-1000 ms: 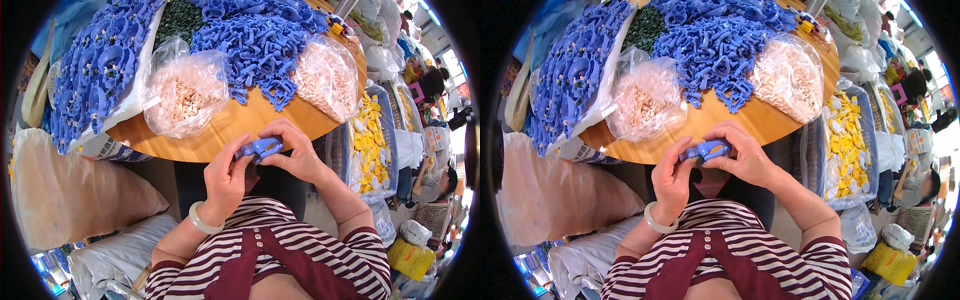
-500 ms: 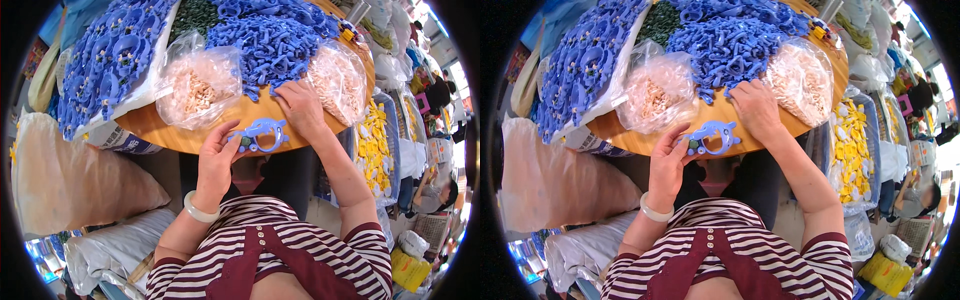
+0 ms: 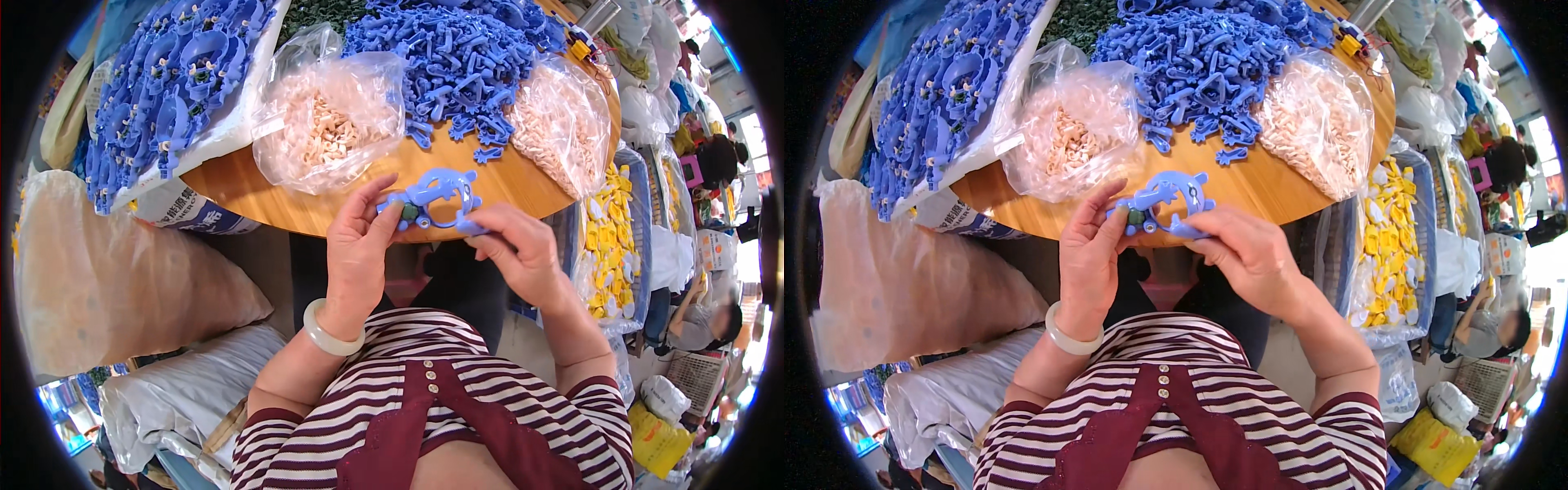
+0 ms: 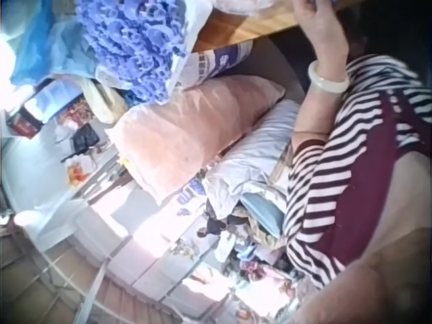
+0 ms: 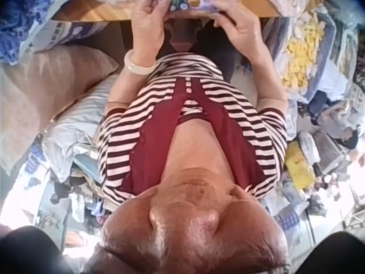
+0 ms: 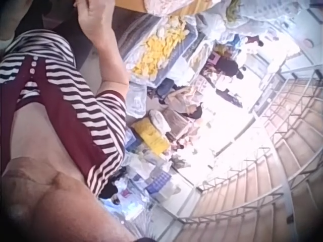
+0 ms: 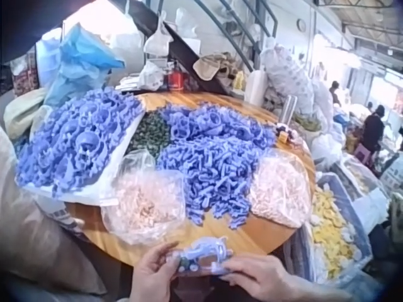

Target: Assembling small blue plastic toy components by hand at a workbench.

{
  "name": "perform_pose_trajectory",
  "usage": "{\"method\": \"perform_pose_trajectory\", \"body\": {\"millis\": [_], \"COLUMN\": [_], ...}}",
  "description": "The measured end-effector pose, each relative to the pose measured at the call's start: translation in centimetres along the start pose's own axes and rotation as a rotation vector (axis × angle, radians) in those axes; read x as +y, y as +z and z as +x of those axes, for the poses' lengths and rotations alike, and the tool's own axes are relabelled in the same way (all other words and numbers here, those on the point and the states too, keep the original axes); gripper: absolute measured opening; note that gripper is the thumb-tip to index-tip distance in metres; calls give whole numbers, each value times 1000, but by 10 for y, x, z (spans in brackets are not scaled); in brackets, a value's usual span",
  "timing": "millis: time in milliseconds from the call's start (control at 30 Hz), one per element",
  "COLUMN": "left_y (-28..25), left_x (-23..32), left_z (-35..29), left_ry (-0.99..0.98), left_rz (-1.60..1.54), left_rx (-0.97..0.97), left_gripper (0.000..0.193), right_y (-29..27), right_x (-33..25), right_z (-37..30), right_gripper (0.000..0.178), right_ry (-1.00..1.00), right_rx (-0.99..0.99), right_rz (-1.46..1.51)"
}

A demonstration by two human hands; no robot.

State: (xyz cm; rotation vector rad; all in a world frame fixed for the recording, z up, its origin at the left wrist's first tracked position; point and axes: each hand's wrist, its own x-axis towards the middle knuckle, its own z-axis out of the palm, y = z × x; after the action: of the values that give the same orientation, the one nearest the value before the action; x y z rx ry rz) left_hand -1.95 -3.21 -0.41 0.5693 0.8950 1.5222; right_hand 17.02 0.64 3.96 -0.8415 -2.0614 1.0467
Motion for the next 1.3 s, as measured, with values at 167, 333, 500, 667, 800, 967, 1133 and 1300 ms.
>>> {"method": "perform_pose_trajectory", "body": {"millis": [167,333,500,667,800,967,1133,1300], "left_y": [-3,1,3,2,4,4,5,4], "left_x": [-2,0,-1,-1,0,-1,-3,-7], "left_z": [0,-2,-3,-5,-6,-6,-6,-6], "left_ry": [87,111,105,134,148,207,227,296], "left_rz": [111,141,137,207,228,331,334,413], "left_rx": [1,11,5,-9,-14,-9,-11,0], "left_gripper": [33,32,31,31,31,30,29,28], "right_y": [16,21,26,28,33,37,38,37], "right_x": [-4,8,14,14,14,11,16,16], "right_z": [-4,-6,-5,-7,-10,-12,-15,-15], "right_gripper": [17,17,22,22,18,17,18,17], "right_ry": [84,41,-107,-83,-11,167,203,339], "right_rx": [-40,-34,30,45,123,133,153,120], "right_rz": [16,-12,-129,-112,-39,78,128,250]}}
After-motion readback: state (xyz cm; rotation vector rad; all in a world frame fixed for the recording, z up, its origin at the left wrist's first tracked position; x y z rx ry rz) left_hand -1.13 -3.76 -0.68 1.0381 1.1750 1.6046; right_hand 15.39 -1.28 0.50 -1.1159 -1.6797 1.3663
